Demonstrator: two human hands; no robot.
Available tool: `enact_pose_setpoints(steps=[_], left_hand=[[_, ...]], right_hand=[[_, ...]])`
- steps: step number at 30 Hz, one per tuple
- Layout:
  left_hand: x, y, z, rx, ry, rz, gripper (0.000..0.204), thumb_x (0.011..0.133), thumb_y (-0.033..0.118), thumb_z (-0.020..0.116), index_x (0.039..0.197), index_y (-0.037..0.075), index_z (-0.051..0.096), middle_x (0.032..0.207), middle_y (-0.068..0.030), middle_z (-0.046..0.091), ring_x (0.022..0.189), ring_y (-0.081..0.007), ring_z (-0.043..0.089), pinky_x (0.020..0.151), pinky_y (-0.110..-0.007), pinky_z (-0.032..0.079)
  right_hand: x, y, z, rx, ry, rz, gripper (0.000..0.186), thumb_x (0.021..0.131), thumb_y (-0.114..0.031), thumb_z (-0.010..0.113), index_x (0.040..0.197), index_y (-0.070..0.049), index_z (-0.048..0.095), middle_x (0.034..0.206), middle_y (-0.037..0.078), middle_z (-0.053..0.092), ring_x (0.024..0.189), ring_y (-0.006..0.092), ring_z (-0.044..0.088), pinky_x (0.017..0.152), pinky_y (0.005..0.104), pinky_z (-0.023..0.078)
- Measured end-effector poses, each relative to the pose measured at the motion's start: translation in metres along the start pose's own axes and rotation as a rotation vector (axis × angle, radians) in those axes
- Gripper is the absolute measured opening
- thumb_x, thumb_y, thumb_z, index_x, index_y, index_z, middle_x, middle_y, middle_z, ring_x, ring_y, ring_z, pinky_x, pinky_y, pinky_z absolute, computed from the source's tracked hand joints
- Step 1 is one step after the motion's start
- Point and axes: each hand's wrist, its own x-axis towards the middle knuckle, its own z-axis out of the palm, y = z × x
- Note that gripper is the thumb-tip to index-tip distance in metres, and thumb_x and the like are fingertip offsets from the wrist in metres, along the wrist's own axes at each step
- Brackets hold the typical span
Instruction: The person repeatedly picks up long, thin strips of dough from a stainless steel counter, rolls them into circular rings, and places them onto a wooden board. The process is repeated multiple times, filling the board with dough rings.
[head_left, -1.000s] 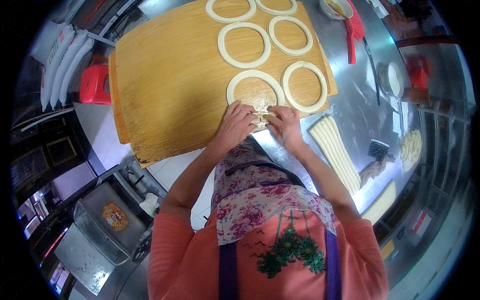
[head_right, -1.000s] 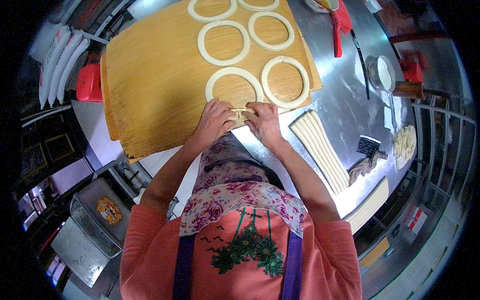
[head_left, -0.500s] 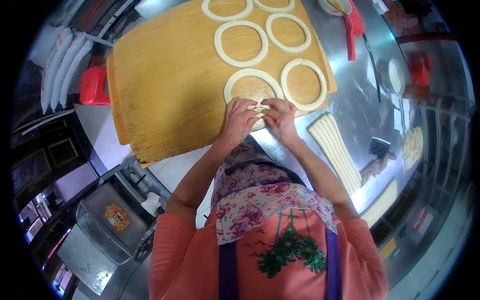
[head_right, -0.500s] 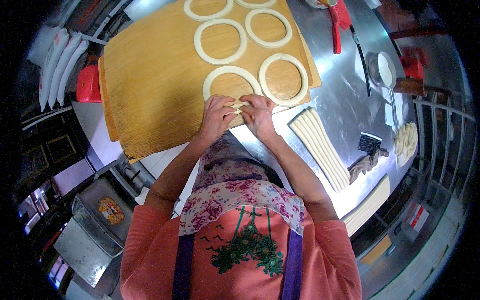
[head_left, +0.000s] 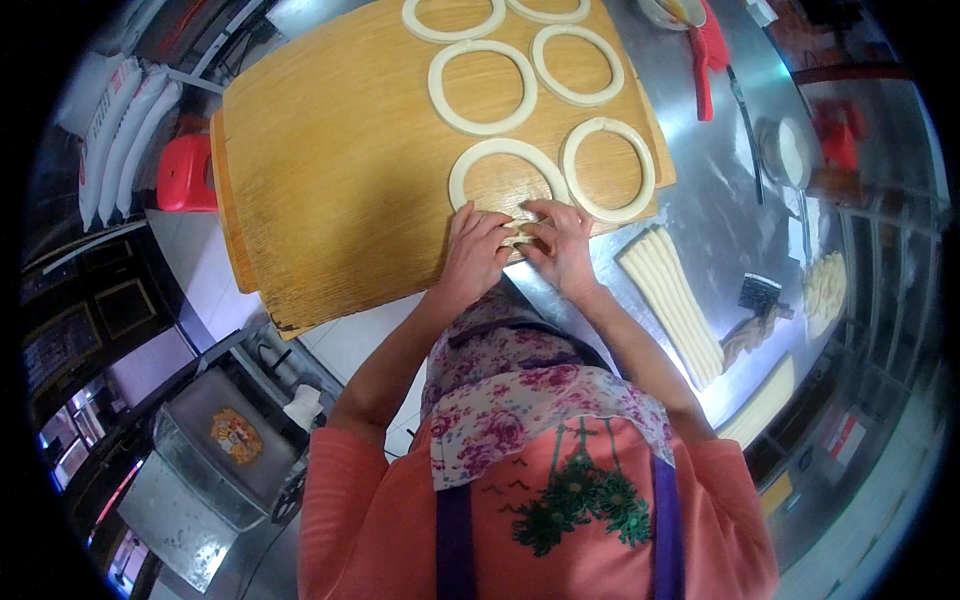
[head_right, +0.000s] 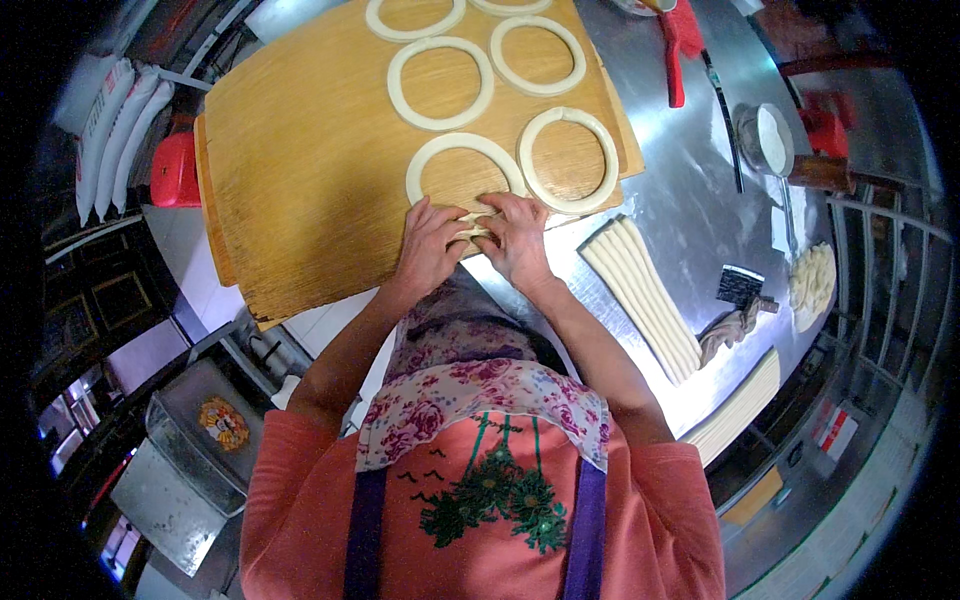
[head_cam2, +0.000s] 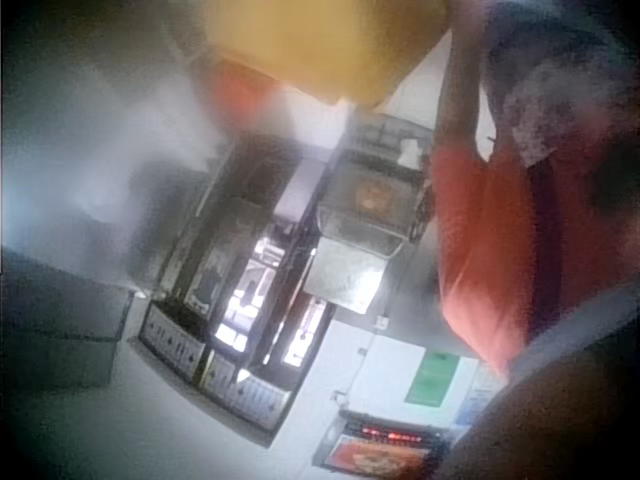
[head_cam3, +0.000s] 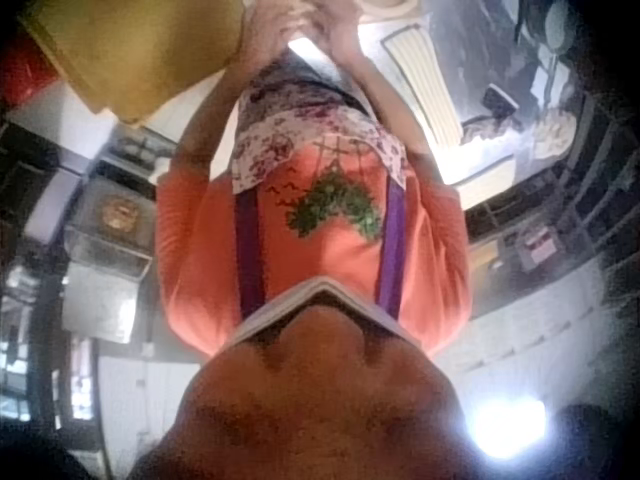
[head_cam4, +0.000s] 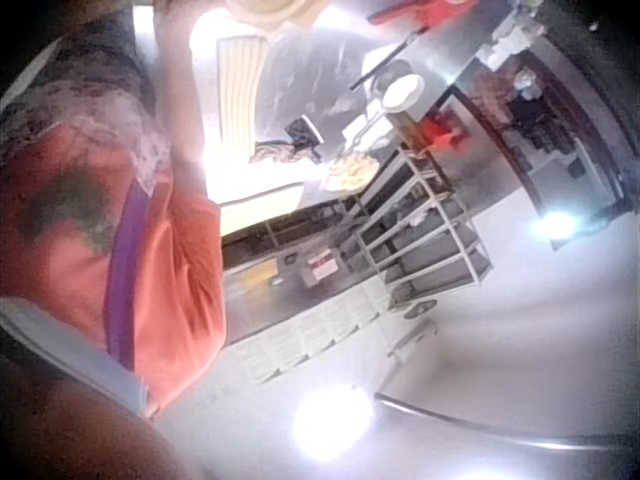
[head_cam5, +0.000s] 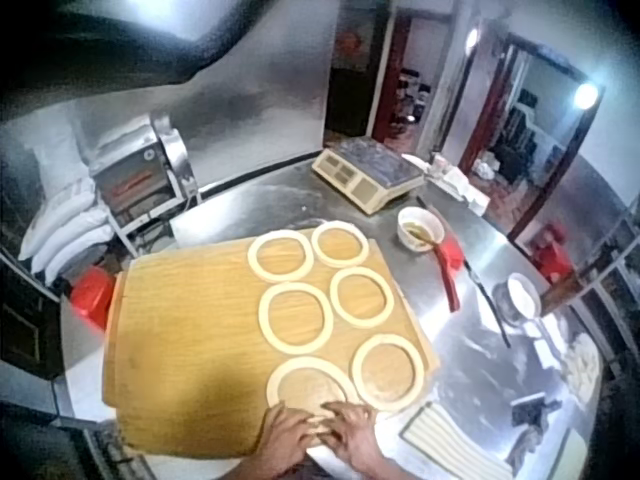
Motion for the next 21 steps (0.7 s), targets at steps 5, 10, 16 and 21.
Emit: enact_pose_setpoints(steps=[5,10,16,21], left_hand=[[0.005,0.003,-0.009,-0.153,-0.023,-0.108,0.043,0.085,0.0,0.066,0.128,0.003,0.059,0.123,-0.0139,0.07,0.126,-0.0311,0.06,0.123,-0.053,0.026],[0.023,0.007,-0.011,-0.23,0.02,-0.084,0.047,0.083,-0.007,0.054,0.129,0.001,0.055,0.117,-0.0163,0.074,0.119,-0.0371,0.063,0.116,-0.05,0.035],[0.028,0.026,-0.03,-0.225,-0.386,-0.242,0.042,0.092,0.003,0.059,0.134,-0.004,0.055,0.137,-0.0201,0.067,0.132,-0.0398,0.056,0.112,-0.05,0.044],[-0.02,-0.001,-0.003,0.119,-0.274,0.299,0.046,0.099,0.011,0.053,0.143,-0.004,0.053,0.151,-0.0244,0.054,0.147,-0.0374,0.046,0.125,-0.049,0.032]], right_hand=[[-0.003,0.005,0.017,-0.008,0.03,-0.031,0.022,0.073,-0.006,0.08,0.094,-0.008,0.076,0.13,0.005,0.065,0.127,0.0272,0.057,0.107,0.0487,0.034],[-0.002,0.005,0.018,-0.037,0.022,-0.097,0.022,0.074,-0.007,0.08,0.096,-0.008,0.076,0.129,0.006,0.065,0.125,0.0277,0.057,0.105,0.0486,0.035],[-0.029,0.001,-0.008,-0.057,0.103,0.016,0.026,0.081,-0.008,0.078,0.108,-0.009,0.077,0.13,0.008,0.066,0.119,0.0276,0.06,0.104,0.046,0.038],[-0.037,0.022,-0.022,-0.136,0.224,0.049,0.025,0.086,-0.007,0.076,0.111,-0.008,0.076,0.126,0.009,0.068,0.112,0.0272,0.062,0.102,0.0422,0.04]])
